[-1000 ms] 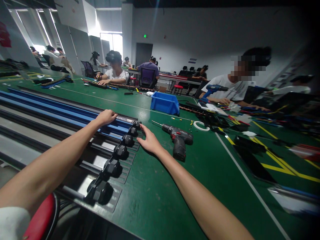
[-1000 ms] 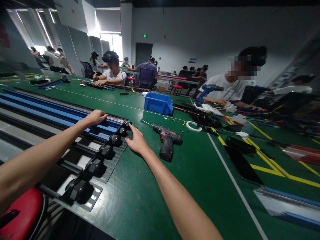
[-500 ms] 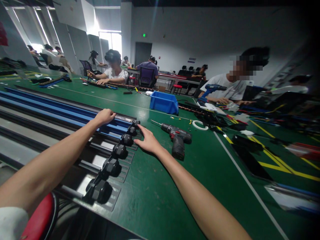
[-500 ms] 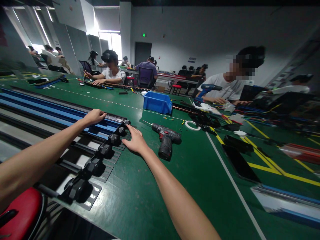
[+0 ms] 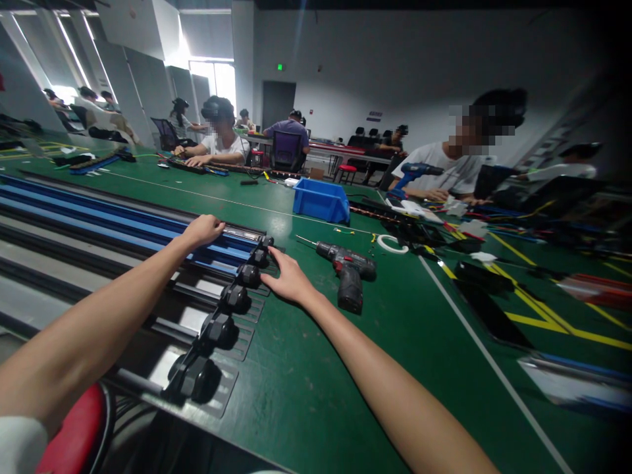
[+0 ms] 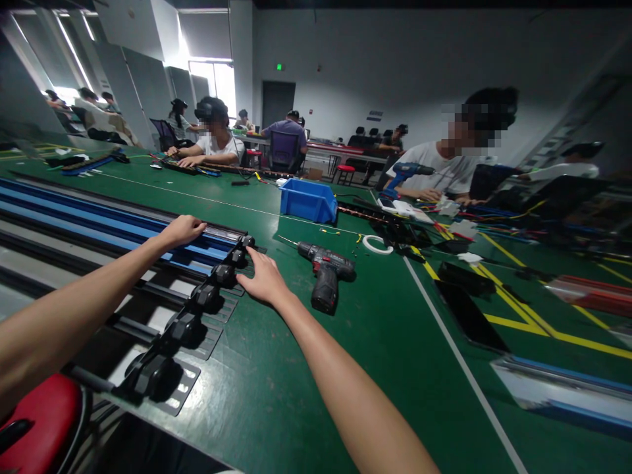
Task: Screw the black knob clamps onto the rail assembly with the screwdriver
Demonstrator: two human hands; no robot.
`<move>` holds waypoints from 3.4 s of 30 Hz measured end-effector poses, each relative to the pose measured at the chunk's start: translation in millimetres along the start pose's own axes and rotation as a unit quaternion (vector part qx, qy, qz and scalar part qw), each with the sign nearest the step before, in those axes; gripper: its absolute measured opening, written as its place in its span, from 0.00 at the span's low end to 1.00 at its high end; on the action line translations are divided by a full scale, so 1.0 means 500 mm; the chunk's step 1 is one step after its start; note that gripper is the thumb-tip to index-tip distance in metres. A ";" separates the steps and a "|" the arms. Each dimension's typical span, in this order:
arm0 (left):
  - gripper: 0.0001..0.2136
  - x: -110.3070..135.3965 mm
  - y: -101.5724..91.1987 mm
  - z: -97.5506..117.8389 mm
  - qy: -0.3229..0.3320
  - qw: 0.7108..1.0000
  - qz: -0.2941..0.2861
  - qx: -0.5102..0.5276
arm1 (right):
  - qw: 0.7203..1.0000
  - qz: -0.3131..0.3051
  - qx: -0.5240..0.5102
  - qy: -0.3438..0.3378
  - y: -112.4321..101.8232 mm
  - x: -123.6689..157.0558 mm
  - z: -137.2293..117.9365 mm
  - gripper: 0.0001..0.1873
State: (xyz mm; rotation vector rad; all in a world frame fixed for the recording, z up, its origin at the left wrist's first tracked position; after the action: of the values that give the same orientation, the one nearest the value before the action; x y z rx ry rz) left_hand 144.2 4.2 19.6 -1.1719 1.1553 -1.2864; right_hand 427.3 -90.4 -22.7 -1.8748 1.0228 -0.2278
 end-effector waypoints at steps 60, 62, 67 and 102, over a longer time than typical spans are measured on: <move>0.34 -0.042 0.023 -0.014 -0.059 0.994 -0.088 -0.011 | 0.998 0.002 0.004 0.066 0.012 -0.055 0.032 0.32; 0.35 -0.042 0.024 -0.014 -0.068 0.994 -0.090 -0.013 | 0.998 -0.002 0.009 0.067 0.013 -0.056 0.032 0.32; 0.36 -0.043 0.025 -0.012 -0.073 0.993 -0.091 -0.017 | 0.997 0.001 0.009 0.071 0.012 -0.054 0.032 0.32; 0.31 -0.045 0.027 -0.018 -0.066 0.994 -0.083 -0.011 | 0.999 -0.006 0.026 0.045 0.012 -0.050 0.040 0.35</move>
State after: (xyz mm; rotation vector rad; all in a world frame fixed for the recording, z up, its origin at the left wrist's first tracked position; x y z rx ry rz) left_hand 136.6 26.2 4.5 -1.3711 0.9952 -1.3014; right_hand 419.2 -60.4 -31.6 -1.8376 1.0574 -0.3452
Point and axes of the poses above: each hand's wrist, its own x-axis away from the middle knuckle, its own y-axis out of the palm, z = x × y, the point moved 5 cm from there along -x, towards the middle knuckle, and after that the axes turned 14 degrees about -z, right-handed, at the moved point
